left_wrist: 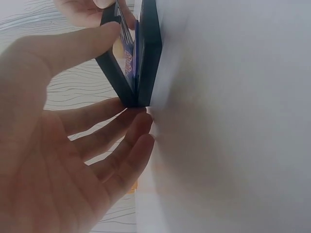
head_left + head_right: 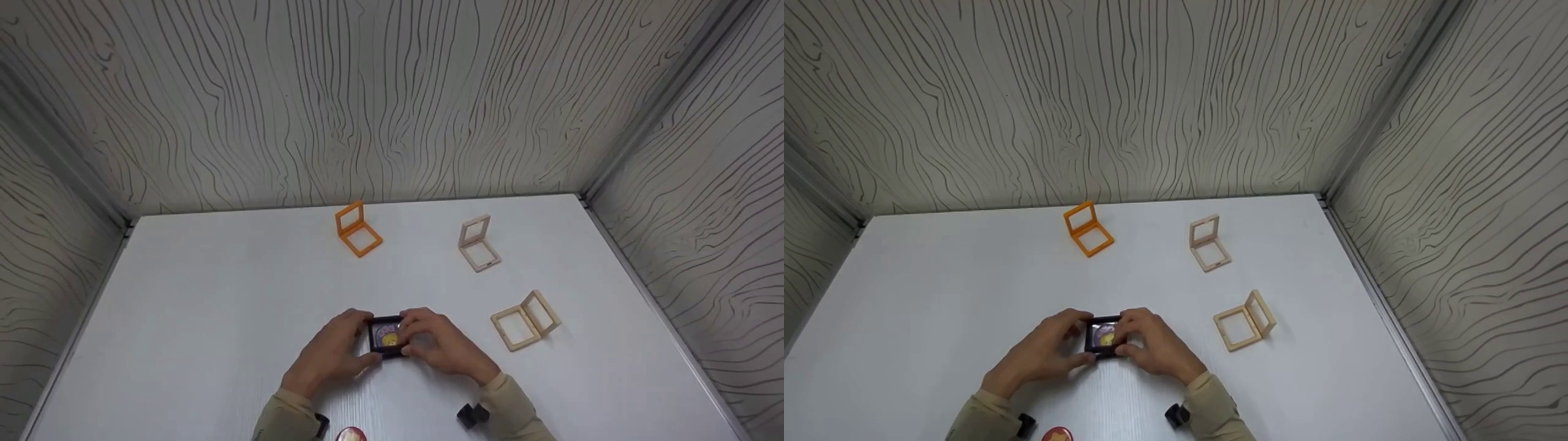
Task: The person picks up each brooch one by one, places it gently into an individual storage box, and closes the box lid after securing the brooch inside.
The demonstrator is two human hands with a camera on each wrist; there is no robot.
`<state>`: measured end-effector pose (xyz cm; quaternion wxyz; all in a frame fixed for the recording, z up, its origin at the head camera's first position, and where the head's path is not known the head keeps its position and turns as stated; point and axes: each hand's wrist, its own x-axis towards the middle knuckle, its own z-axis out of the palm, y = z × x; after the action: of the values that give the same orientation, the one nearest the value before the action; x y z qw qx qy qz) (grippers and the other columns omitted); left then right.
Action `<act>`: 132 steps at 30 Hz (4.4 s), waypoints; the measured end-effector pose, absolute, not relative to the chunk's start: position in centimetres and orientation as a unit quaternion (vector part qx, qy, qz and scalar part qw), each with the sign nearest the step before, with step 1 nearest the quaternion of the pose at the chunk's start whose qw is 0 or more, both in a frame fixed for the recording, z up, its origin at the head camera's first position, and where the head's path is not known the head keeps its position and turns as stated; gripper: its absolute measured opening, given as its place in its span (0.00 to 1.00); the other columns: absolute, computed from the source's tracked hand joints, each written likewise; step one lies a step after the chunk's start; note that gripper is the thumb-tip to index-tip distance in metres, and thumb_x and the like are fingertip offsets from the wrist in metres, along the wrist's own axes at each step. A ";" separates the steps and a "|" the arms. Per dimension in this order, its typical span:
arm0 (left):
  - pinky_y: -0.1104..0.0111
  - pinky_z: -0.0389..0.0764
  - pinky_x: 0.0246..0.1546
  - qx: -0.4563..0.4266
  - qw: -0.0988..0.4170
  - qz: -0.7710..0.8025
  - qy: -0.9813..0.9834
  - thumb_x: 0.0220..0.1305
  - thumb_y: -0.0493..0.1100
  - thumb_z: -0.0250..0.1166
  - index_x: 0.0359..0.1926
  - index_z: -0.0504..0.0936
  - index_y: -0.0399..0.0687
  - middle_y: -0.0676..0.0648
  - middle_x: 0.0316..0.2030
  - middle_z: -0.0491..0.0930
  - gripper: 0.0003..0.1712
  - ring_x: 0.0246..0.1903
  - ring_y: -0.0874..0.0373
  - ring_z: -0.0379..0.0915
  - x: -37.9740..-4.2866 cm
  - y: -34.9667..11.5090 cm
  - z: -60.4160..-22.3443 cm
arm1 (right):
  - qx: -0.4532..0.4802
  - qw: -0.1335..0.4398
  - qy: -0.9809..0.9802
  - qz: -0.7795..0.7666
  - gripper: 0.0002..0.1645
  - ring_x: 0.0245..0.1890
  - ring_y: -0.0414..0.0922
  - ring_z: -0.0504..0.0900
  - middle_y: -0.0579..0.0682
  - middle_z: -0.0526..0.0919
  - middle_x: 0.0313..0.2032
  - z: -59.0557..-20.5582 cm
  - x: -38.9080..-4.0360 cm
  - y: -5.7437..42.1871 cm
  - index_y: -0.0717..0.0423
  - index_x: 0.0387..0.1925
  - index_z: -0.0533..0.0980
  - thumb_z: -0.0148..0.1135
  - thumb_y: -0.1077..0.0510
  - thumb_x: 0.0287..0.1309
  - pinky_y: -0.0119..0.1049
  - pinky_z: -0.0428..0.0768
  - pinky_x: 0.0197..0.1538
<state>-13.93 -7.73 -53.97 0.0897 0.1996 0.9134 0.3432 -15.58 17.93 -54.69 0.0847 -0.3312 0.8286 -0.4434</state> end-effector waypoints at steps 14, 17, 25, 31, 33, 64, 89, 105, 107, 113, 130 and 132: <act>0.56 0.73 0.63 0.178 0.080 0.342 0.919 0.48 0.53 0.80 0.64 0.73 0.48 0.51 0.59 0.76 0.43 0.60 0.56 0.72 -13.9 -7.3 -54.6 | -0.343 0.080 0.837 -0.420 0.07 0.68 0.51 0.69 0.42 0.82 0.46 -55.1 -15.4 17.9 0.48 0.34 0.86 0.72 0.64 0.55 0.54 0.63 0.70; 0.56 0.72 0.64 0.178 0.081 0.340 0.920 0.48 0.53 0.80 0.64 0.72 0.48 0.51 0.59 0.76 0.44 0.61 0.55 0.72 -14.0 -7.3 -54.6 | -0.347 0.077 0.838 -0.415 0.07 0.68 0.51 0.69 0.42 0.82 0.46 -55.0 -15.4 17.9 0.49 0.35 0.87 0.72 0.64 0.55 0.54 0.63 0.70; 0.55 0.73 0.63 0.172 0.094 0.330 0.923 0.52 0.56 0.77 0.64 0.72 0.50 0.51 0.59 0.76 0.41 0.59 0.56 0.72 -14.0 -7.2 -54.3 | -0.348 0.074 0.834 -0.421 0.10 0.67 0.53 0.69 0.44 0.82 0.45 -55.1 -15.4 17.8 0.49 0.34 0.87 0.73 0.66 0.52 0.56 0.62 0.70; 0.55 0.73 0.63 0.165 0.097 0.340 0.921 0.51 0.55 0.78 0.64 0.73 0.50 0.51 0.59 0.76 0.42 0.58 0.57 0.72 -14.0 -7.3 -54.5 | -0.333 0.085 0.844 -0.411 0.10 0.68 0.50 0.68 0.42 0.81 0.46 -55.3 -15.5 17.8 0.47 0.35 0.87 0.73 0.65 0.53 0.55 0.62 0.71; 0.55 0.73 0.62 0.167 0.097 0.346 0.918 0.51 0.55 0.79 0.64 0.73 0.50 0.52 0.59 0.76 0.42 0.58 0.57 0.72 -14.1 -7.3 -54.5 | -0.334 0.083 0.844 -0.412 0.09 0.68 0.50 0.68 0.41 0.81 0.45 -55.3 -15.5 17.8 0.48 0.34 0.87 0.73 0.65 0.53 0.55 0.63 0.71; 0.55 0.70 0.65 0.173 0.085 0.344 0.919 0.55 0.52 0.77 0.67 0.70 0.50 0.51 0.62 0.73 0.41 0.64 0.53 0.69 -13.9 -7.2 -54.6 | -0.345 0.037 0.848 -0.401 0.10 0.66 0.52 0.71 0.41 0.84 0.42 -55.4 -15.4 17.7 0.49 0.32 0.86 0.74 0.66 0.50 0.56 0.66 0.68; 0.61 0.80 0.47 0.235 0.031 0.332 0.913 0.63 0.50 0.71 0.59 0.73 0.55 0.52 0.53 0.77 0.26 0.49 0.57 0.75 -10.3 -8.6 -51.1 | -0.204 -0.194 0.893 -0.351 0.30 0.61 0.48 0.76 0.50 0.80 0.57 -49.9 -14.3 27.9 0.50 0.58 0.78 0.75 0.65 0.53 0.26 0.67 0.65; 0.62 0.80 0.49 0.242 0.132 0.298 0.914 0.59 0.56 0.72 0.56 0.76 0.51 0.53 0.51 0.76 0.28 0.47 0.59 0.72 -5.8 -10.2 -52.6 | 0.004 -0.130 0.921 -0.368 0.46 0.61 0.62 0.74 0.62 0.72 0.62 -53.0 -11.7 35.9 0.60 0.71 0.62 0.74 0.54 0.56 0.53 0.76 0.57; 0.61 0.81 0.48 0.241 0.141 0.299 0.913 0.59 0.60 0.71 0.56 0.76 0.50 0.51 0.51 0.75 0.30 0.47 0.58 0.72 -5.3 -10.3 -53.3 | 0.021 -0.094 0.926 -0.364 0.44 0.59 0.62 0.76 0.63 0.73 0.61 -53.4 -11.6 36.3 0.61 0.69 0.63 0.73 0.52 0.58 0.54 0.78 0.56; 0.63 0.81 0.45 0.267 0.117 0.283 0.914 0.59 0.58 0.72 0.53 0.77 0.43 0.45 0.48 0.74 0.30 0.43 0.58 0.73 -4.3 -10.6 -55.0 | 0.056 -0.025 0.934 -0.352 0.34 0.49 0.55 0.82 0.60 0.81 0.49 -54.4 -11.4 37.0 0.61 0.59 0.72 0.73 0.49 0.58 0.41 0.82 0.47; 0.70 0.78 0.36 0.254 0.158 0.322 0.898 0.55 0.60 0.73 0.40 0.85 0.50 0.53 0.44 0.72 0.21 0.37 0.66 0.69 -4.1 -10.5 -55.5 | 0.075 -0.020 0.937 -0.341 0.13 0.44 0.52 0.84 0.56 0.85 0.42 -55.2 -11.6 37.0 0.58 0.44 0.82 0.68 0.55 0.61 0.40 0.82 0.46; 0.71 0.77 0.36 0.253 0.167 0.330 0.894 0.56 0.56 0.73 0.37 0.85 0.51 0.54 0.44 0.72 0.16 0.37 0.67 0.67 -4.1 -10.5 -55.5 | 0.077 -0.025 0.935 -0.345 0.11 0.45 0.54 0.85 0.57 0.85 0.43 -55.2 -11.6 37.0 0.57 0.43 0.83 0.68 0.56 0.61 0.41 0.83 0.46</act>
<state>-4.07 -10.54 -55.48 0.1669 0.2526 0.8941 0.3299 -11.61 37.00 -55.17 -0.0251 0.0770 0.9350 -0.3453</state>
